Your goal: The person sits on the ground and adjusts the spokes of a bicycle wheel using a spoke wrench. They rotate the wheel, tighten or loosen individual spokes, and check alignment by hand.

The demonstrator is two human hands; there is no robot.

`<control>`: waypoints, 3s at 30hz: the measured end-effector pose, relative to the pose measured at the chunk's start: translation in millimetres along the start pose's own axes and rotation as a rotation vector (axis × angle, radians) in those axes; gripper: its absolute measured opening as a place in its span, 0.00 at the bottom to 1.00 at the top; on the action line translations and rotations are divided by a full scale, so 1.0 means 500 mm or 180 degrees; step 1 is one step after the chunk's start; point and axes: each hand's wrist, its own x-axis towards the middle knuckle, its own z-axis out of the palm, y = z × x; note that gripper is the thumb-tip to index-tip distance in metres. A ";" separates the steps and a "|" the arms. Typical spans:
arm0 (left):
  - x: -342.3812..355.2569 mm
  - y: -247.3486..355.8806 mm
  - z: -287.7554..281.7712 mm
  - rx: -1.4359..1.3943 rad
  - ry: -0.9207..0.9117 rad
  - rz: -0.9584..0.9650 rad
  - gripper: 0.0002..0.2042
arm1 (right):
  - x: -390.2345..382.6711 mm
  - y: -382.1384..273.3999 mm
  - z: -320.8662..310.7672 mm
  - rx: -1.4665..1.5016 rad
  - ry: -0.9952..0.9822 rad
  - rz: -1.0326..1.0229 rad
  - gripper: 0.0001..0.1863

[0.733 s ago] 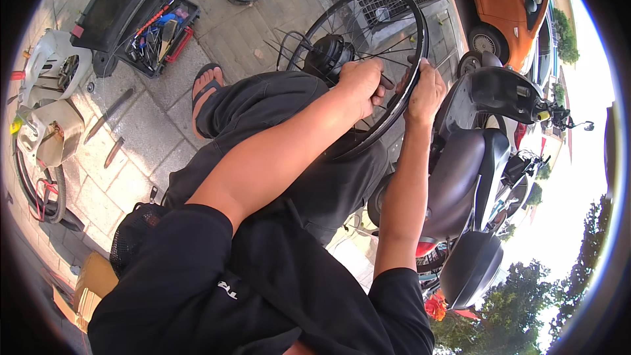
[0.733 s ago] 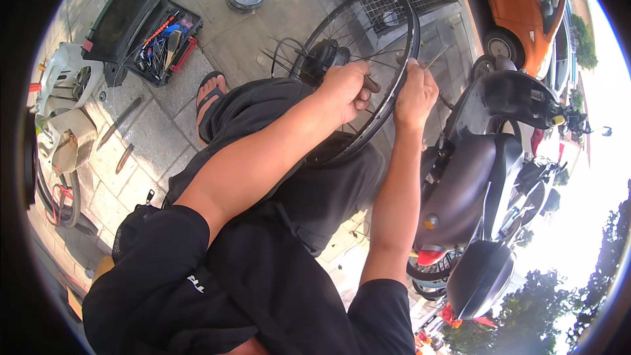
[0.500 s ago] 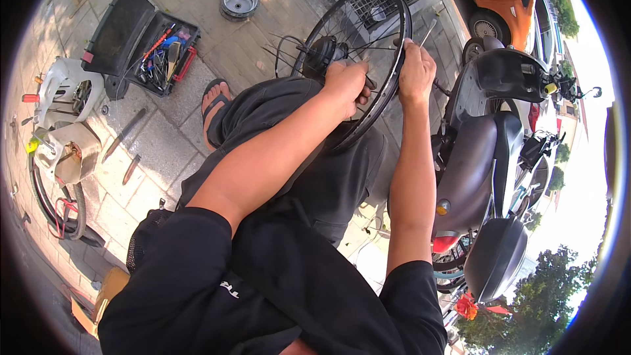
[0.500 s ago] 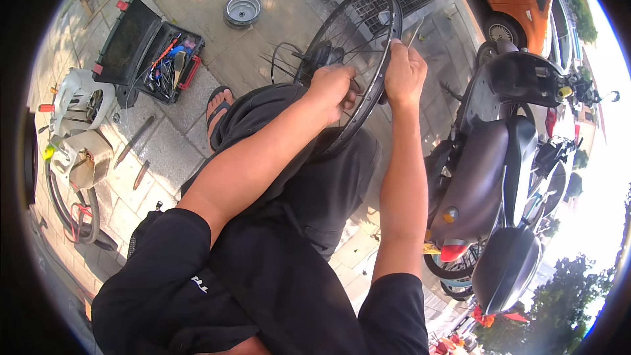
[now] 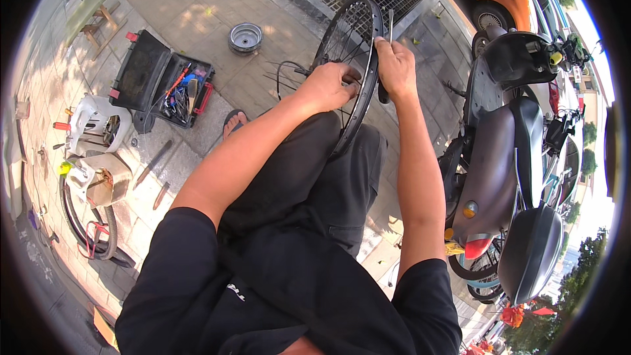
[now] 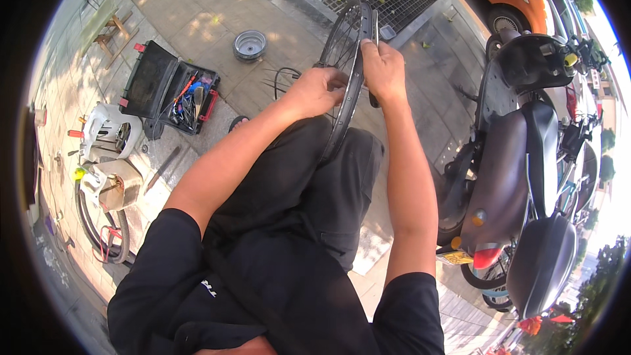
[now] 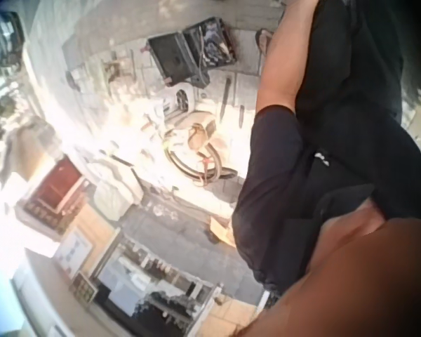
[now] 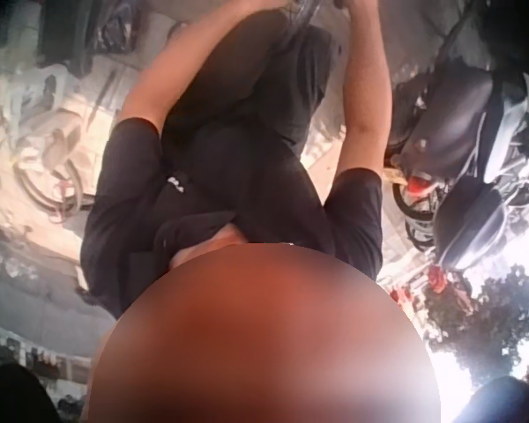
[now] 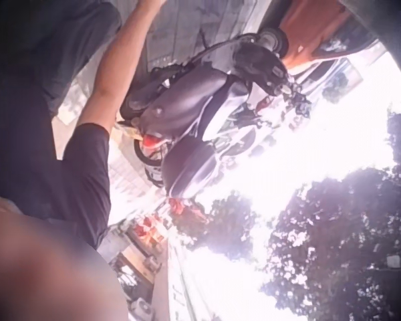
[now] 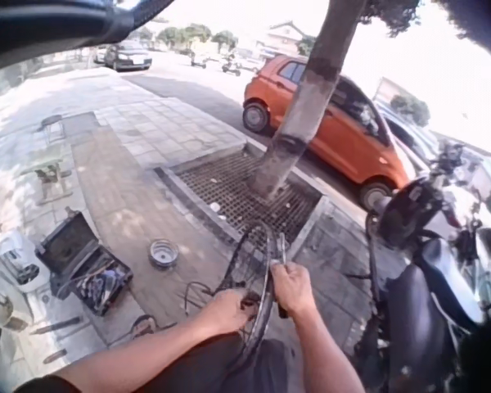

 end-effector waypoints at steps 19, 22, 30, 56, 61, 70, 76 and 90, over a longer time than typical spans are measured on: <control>-0.004 -0.045 0.000 0.1656 0.0717 0.1268 0.09 | -0.005 0.011 0.001 -0.0239 0.0014 -0.0203 0.22; -0.006 -0.053 0.010 0.1389 0.0802 0.1237 0.09 | -0.007 0.014 0.002 -0.0068 0.0028 -0.0068 0.22; -0.007 -0.019 0.057 0.1440 0.0863 0.0921 0.09 | -0.012 0.023 -0.014 -0.0498 0.0020 -0.0187 0.24; -0.004 -0.026 0.049 0.1222 0.1107 0.1466 0.10 | -0.374 -0.222 -0.079 0.4513 -0.2309 -0.1528 0.17; -0.010 -0.019 0.039 0.1232 0.1122 0.1397 0.10 | -0.344 -0.252 -0.102 0.4416 -0.2777 -0.0983 0.15; -0.013 -0.027 0.021 0.1317 0.1223 0.1372 0.09 | -0.341 -0.246 -0.081 0.4535 -0.2818 -0.0992 0.11; -0.004 -0.020 0.037 0.1312 0.1220 0.1490 0.09 | -0.241 -0.153 -0.145 0.1195 -0.0311 -0.0905 0.09; -0.008 -0.018 0.015 0.1225 0.1150 0.1288 0.09 | -0.082 -0.069 -0.086 -0.1023 -0.0764 -0.0584 0.10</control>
